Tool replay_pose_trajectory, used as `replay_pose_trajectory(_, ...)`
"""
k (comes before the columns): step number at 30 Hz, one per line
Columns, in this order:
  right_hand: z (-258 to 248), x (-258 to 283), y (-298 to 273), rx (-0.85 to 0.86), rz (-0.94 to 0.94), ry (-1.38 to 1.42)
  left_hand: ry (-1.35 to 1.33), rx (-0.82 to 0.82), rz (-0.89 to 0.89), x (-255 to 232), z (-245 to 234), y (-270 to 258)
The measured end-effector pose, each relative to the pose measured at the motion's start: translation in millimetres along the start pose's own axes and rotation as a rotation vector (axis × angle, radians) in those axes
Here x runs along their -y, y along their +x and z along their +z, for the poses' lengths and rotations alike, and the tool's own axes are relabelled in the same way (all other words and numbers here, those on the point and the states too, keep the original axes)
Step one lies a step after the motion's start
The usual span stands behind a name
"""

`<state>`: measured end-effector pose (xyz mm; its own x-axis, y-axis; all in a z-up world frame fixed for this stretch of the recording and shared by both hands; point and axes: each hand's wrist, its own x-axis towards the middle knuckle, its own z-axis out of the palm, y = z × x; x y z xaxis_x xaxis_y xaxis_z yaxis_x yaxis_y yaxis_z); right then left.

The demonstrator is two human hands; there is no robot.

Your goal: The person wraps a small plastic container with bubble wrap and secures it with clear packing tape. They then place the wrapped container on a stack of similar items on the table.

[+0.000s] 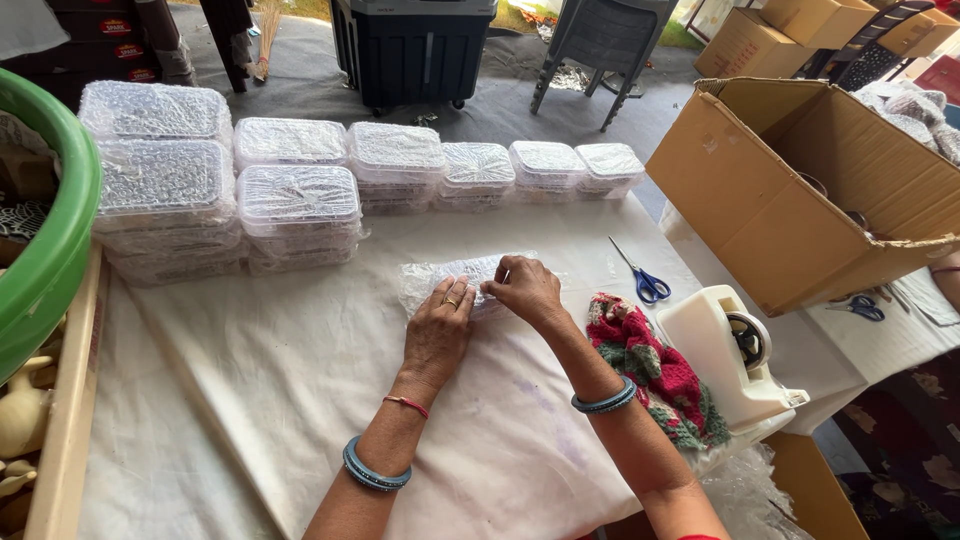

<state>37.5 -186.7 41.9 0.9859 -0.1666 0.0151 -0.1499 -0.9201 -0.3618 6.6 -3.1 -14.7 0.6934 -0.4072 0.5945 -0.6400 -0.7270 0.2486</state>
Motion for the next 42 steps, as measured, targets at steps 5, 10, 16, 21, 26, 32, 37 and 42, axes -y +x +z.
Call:
replay_pose_trajectory(5, 1.2, -2.2, -0.7, -0.012, -0.009, -0.027, 0.032, -0.011, 0.004, 1.5, 4.6, -1.4)
replay_pose_trajectory(10, -5.3, -6.6, -11.5, -0.04, 0.011, -0.079, 0.007, 0.005, 0.006, -1.6, -5.0, 0.7)
replay_pose_trajectory(16, -10.6, -24.2, -22.9, -0.017, 0.07, -0.072, -0.007, 0.05, -0.001, -1.7, -7.0, 0.8)
replay_pose_trajectory(21, -18.5, -39.3, -35.3, -0.076, 0.009, -0.051, -0.006, 0.064, -0.008, -2.7, -8.1, 1.5)
replay_pose_trajectory(26, -22.2, -28.4, -41.6, -0.278, -0.413, 0.037, 0.003, 0.057, -0.003, -3.6, -8.5, 1.6)
replay_pose_trajectory(32, -11.0, -11.2, -44.0, -0.288, -0.644, -0.049, 0.006, 0.001, 0.003, -2.7, -5.4, 1.0)
replay_pose_trajectory(37, 22.0, -70.6, -18.3, -0.332, -0.487, 0.194, 0.009, 0.029, 0.002, -4.1, -11.3, 2.8)
replay_pose_trajectory(42, 9.8, -92.4, -6.3, -0.29, -0.196, 0.394, 0.001, 0.058, 0.014, -5.7, -15.1, 5.5)
